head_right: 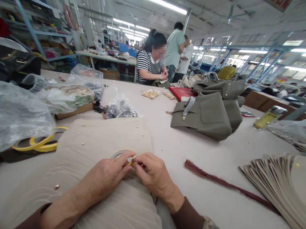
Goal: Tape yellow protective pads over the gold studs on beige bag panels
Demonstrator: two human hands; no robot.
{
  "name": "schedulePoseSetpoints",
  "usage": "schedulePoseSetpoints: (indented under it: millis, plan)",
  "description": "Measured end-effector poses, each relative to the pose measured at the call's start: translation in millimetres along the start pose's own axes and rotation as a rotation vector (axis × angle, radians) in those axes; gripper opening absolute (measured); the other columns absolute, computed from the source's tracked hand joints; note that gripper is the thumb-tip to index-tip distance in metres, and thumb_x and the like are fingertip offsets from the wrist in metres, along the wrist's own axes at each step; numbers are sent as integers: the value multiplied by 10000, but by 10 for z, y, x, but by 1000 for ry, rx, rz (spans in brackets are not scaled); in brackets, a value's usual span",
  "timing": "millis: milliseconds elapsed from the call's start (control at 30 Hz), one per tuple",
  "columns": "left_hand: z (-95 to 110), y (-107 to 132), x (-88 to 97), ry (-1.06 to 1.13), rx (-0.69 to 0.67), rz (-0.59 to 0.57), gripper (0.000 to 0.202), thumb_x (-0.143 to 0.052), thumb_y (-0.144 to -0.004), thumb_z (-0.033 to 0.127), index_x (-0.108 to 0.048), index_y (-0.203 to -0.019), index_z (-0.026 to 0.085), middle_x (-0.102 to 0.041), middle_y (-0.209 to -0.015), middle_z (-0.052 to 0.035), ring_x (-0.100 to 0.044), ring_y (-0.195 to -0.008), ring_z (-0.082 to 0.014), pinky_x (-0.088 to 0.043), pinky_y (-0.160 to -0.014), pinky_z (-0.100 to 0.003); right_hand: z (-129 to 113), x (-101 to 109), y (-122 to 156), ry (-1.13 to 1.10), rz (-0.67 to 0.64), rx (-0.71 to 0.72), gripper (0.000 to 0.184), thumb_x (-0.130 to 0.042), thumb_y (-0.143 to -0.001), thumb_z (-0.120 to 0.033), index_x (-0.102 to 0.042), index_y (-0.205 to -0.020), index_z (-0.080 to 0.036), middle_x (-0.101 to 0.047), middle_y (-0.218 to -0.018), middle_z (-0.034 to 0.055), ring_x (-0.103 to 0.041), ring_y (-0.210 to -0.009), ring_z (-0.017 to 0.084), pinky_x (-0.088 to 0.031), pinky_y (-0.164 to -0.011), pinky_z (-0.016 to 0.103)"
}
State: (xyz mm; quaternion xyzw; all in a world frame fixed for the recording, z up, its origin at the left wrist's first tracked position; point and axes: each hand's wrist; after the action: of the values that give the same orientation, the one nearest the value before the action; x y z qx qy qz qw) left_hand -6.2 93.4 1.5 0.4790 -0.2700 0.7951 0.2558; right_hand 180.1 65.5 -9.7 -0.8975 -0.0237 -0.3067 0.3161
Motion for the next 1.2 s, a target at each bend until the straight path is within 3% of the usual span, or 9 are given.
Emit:
schedulePoseSetpoints:
  millis: [200,300,500,633,767,933,1200]
  plan:
    - [29,-41,8,1,16,-5,134,-391,-968,250,-492,-1050,216,-682,-849,-20,-672,-743,-192,-411,-583,-262,28,-48,35,142,72,37,163,-517,-787,-83,-660,-770,-161,-645,-662,26,-570,-580,130,-444,-588,241]
    - [13,-69,10,8,13,20,101,-434,-949,224,-520,-899,211,-657,-800,-3,-638,-711,-172,-386,-591,-257,-25,-84,33,142,116,-41,148,-528,-754,-100,-660,-723,-159,-646,-629,21,-566,-547,124,-439,-567,238]
    - [81,-57,29,79,-21,101,165,-426,-927,157,-516,-796,201,-585,-716,23,-562,-655,-134,-380,-613,-242,-47,-92,-32,-303,127,-641,113,-574,-734,-237,-618,-662,-161,-587,-479,-26,-549,-399,116,-439,-421,213]
    - [84,-76,52,13,32,113,155,-415,-943,186,-532,-844,204,-614,-769,12,-564,-696,-138,-406,-644,-243,199,54,-70,-390,174,-845,163,-642,-681,-308,-616,-648,-150,-585,-483,-28,-555,-384,108,-458,-405,206]
    - [11,-141,45,-191,86,19,151,-412,-940,157,-553,-911,199,-644,-915,-35,-574,-878,-186,-443,-733,-285,385,149,-95,-350,82,-825,234,-666,-696,-364,-661,-699,-130,-618,-531,-1,-562,-415,99,-470,-431,201]
    - [21,-172,30,-255,87,-86,172,-401,-928,124,-557,-951,193,-625,-999,-57,-546,-967,-217,-469,-759,-318,392,92,-126,-208,3,-781,230,-607,-748,-360,-646,-697,-140,-605,-529,-6,-545,-412,93,-453,-429,193]
    - [-93,-128,46,-237,75,-57,194,-400,-933,128,-582,-942,193,-620,-990,-59,-542,-965,-221,-493,-787,-351,387,15,-267,23,-43,-690,131,-569,-751,-182,-653,-654,-153,-586,-482,-22,-521,-412,103,-386,-440,191]
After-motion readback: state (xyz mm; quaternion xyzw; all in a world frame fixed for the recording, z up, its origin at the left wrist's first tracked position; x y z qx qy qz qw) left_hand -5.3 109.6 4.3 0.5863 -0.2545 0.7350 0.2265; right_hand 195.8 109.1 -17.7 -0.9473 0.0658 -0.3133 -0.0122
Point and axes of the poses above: each hand's wrist, its own y-axis away from the middle knuckle, its own x-axis out of the back of the hand, z = x × y
